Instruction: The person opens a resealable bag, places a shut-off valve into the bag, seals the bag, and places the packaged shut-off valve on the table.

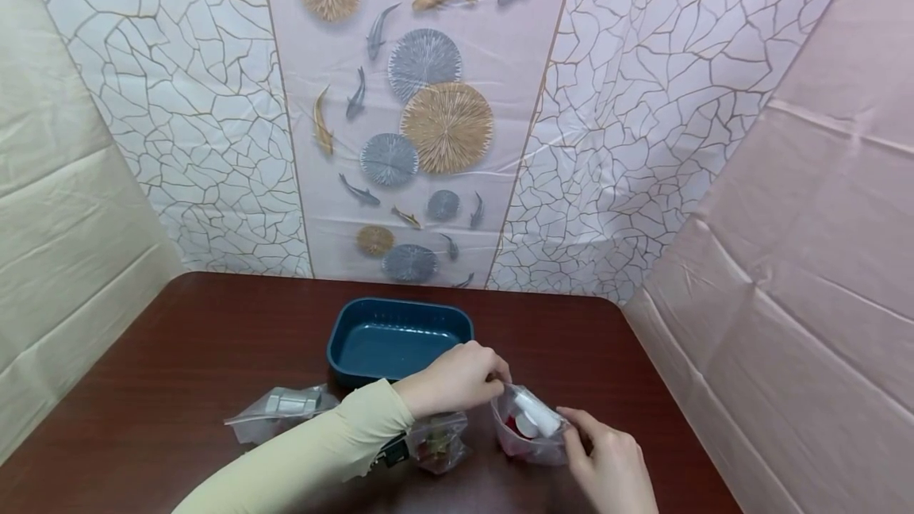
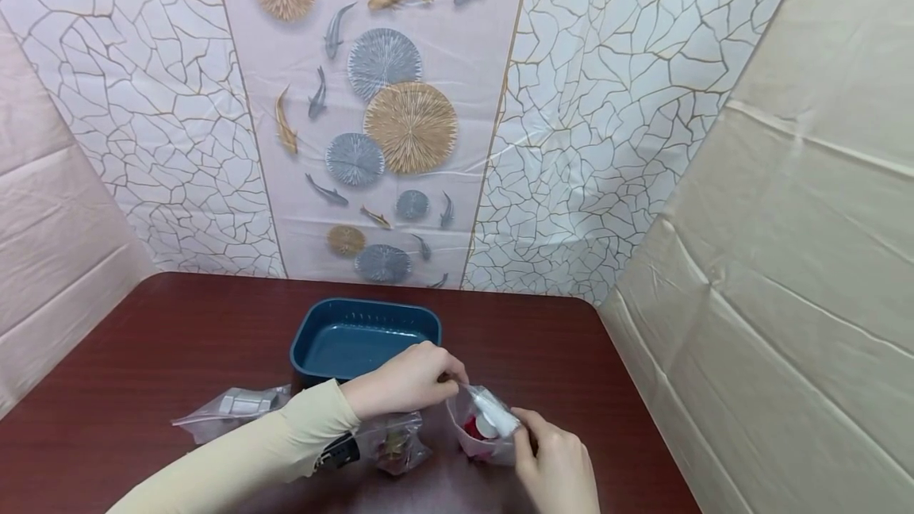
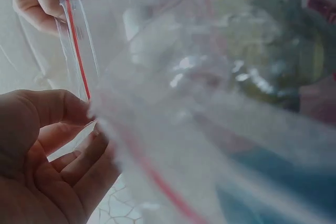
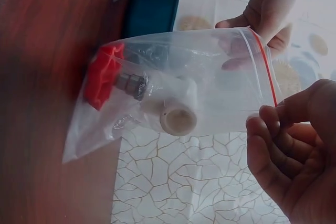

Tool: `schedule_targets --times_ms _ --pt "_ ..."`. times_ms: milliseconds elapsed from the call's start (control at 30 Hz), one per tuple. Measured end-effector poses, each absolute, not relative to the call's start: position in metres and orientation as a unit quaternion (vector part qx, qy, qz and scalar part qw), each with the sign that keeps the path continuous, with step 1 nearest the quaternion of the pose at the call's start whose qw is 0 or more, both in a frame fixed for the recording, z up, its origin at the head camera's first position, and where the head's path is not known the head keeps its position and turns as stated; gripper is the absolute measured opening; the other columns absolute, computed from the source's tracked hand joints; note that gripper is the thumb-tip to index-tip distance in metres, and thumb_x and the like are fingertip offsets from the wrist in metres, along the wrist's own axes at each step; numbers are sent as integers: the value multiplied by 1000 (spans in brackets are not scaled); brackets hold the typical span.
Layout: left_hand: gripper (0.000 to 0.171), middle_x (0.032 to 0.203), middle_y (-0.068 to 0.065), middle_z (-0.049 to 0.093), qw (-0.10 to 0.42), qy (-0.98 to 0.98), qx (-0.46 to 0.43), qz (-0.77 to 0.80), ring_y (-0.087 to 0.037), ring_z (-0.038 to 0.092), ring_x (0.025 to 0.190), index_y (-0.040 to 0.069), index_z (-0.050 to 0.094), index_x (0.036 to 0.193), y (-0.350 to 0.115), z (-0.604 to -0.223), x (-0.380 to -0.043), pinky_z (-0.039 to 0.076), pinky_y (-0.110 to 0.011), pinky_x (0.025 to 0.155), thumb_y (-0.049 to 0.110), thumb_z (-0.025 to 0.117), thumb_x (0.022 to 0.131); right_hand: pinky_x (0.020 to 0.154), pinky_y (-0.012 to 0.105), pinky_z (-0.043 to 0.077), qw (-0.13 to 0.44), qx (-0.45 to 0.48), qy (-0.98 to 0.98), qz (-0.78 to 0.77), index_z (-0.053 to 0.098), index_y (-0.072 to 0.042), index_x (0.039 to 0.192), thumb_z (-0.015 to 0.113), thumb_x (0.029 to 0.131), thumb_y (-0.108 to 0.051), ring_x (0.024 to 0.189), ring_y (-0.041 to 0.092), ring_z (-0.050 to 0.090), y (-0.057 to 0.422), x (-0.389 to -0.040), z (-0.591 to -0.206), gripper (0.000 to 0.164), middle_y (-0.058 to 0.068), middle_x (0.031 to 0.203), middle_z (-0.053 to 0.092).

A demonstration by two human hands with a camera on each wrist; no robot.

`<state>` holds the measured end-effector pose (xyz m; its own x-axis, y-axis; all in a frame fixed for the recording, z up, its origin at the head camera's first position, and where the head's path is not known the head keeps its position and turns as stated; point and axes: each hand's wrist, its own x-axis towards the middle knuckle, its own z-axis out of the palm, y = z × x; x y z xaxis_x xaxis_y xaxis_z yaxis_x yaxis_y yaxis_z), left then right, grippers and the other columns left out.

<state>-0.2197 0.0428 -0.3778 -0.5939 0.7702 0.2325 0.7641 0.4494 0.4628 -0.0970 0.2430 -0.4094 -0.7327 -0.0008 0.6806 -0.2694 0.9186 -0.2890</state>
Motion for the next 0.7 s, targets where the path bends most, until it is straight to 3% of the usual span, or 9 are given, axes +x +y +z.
schedule_targets --times_ms 300,700 --pt "14 67 14 57 -21 848 452 275 -2 39 46 16 72 91 37 -368 -219 33 -19 43 16 59 88 46 25 33 394 93 -896 184 73 -17 90 67 70 -2 49 -1 36 243 -97 -400 26 -19 57 44" --pt "13 72 13 61 -13 845 449 290 -2 45 52 14 73 89 31 -359 -215 38 -18 49 18 60 89 49 21 32 407 104 -889 182 73 -18 93 68 70 -1 50 -1 36 243 -97 -392 29 -14 64 55"
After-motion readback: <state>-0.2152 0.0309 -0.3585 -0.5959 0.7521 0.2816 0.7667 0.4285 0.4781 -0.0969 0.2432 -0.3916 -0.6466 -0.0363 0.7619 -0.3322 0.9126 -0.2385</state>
